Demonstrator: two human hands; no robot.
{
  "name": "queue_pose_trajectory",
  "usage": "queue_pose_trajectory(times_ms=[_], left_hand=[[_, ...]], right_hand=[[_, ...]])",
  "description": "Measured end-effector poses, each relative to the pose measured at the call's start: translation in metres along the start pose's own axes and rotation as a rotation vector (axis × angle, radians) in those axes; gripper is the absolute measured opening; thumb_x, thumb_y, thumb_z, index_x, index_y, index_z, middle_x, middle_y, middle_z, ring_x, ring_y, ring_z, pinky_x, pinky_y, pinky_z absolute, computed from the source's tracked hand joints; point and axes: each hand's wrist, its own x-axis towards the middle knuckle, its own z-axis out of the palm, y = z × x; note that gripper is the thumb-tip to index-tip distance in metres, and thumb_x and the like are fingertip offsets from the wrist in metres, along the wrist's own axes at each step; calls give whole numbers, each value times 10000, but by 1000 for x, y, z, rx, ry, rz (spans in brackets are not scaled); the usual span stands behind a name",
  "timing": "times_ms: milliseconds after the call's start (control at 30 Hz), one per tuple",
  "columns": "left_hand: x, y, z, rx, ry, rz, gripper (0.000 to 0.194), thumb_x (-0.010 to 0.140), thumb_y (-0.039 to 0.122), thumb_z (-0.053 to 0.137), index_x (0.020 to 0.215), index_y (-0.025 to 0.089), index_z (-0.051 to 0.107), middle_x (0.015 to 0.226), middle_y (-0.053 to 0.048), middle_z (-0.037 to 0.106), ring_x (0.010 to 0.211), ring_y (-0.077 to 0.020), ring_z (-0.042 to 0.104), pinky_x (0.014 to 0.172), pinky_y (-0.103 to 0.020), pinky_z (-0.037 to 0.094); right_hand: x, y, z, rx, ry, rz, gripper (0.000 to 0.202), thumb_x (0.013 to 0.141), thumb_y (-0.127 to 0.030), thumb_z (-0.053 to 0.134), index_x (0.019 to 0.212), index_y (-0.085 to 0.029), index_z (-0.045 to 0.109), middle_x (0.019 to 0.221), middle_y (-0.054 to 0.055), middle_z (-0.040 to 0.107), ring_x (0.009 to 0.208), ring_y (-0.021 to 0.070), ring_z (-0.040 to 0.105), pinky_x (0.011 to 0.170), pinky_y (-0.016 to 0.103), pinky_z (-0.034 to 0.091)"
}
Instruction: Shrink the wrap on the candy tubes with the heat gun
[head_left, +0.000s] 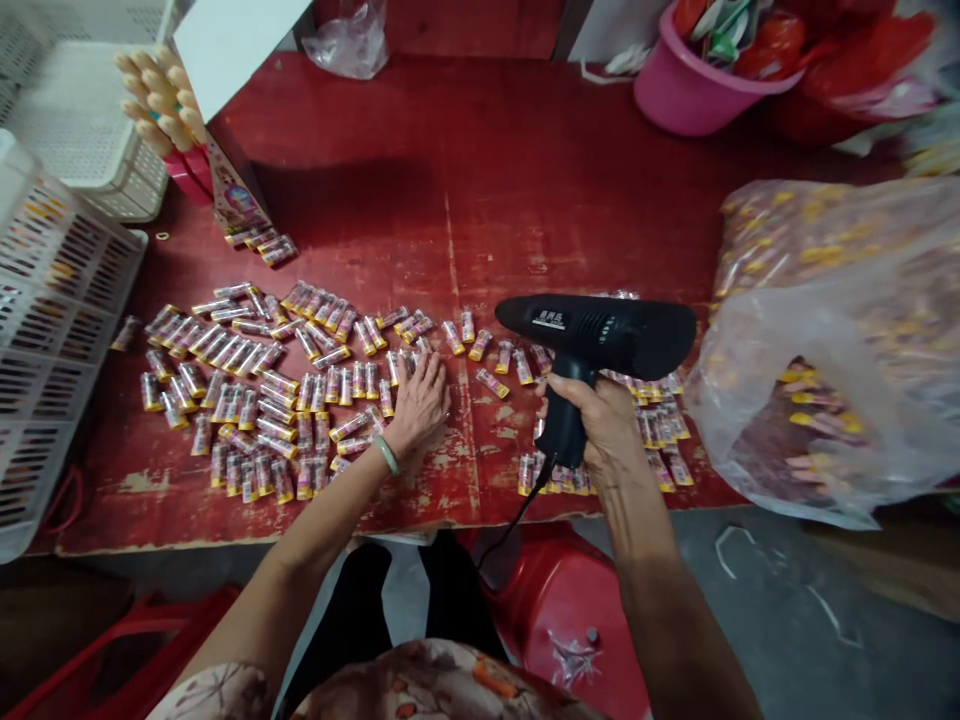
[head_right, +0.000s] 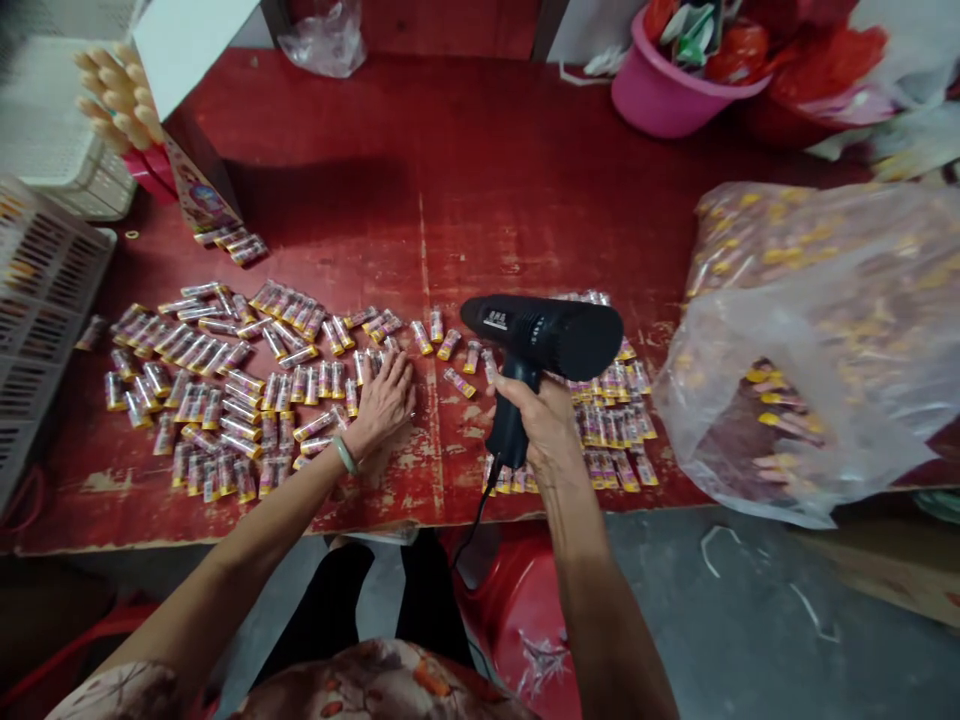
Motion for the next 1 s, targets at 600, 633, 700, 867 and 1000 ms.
queue_pose_trajectory(times_ms=[600, 633, 700, 867, 1000], left_hand=[[91, 33, 11, -51, -33, 131, 510, 1016, 282, 320, 1466, 83, 455, 1583, -179, 401, 1530, -333, 256, 1261, -626, 132], [100, 36, 14, -54, -50, 135, 502, 1015, 280, 322, 1450, 81, 473, 1575, -175, 415, 1522, -340, 273, 1258, -626, 142], [112, 37, 18, -50, -64, 137, 477, 1015, 279, 330, 1408, 81, 515, 1536, -175, 468, 1500, -341, 318, 1256, -615, 160], [110, 20, 16, -32, -29, 94, 380, 998, 271, 398, 1282, 113, 596, 1395, -174, 593, 1429, -311, 421, 1252, -564, 194], [97, 4, 11, -73, 0, 20, 343, 997, 219, 370, 1224, 161, 621, 1350, -142, 630, 1364, -286, 480, 1219, -541, 246]], right_hand=[[-72, 45, -88, 126, 123, 67, 365, 614, -446, 904, 802, -189, 727, 613, 19, 658, 461, 172, 581, 387, 275, 486], [-75, 46, -91, 127, 155, 56, 367, 604, -444, 910, 798, -190, 730, 622, 21, 663, 463, 171, 582, 385, 272, 487], [-77, 47, -94, 130, 207, 28, 361, 596, -434, 916, 794, -194, 734, 643, 23, 672, 477, 170, 595, 389, 263, 491], [-63, 47, -90, 169, 237, 2, 345, 582, -412, 914, 808, -221, 737, 684, 4, 688, 511, 167, 603, 448, 277, 510], [-51, 42, -78, 98, 134, 48, 332, 602, -460, 887, 741, -209, 719, 674, 14, 680, 552, 178, 604, 493, 286, 499]])
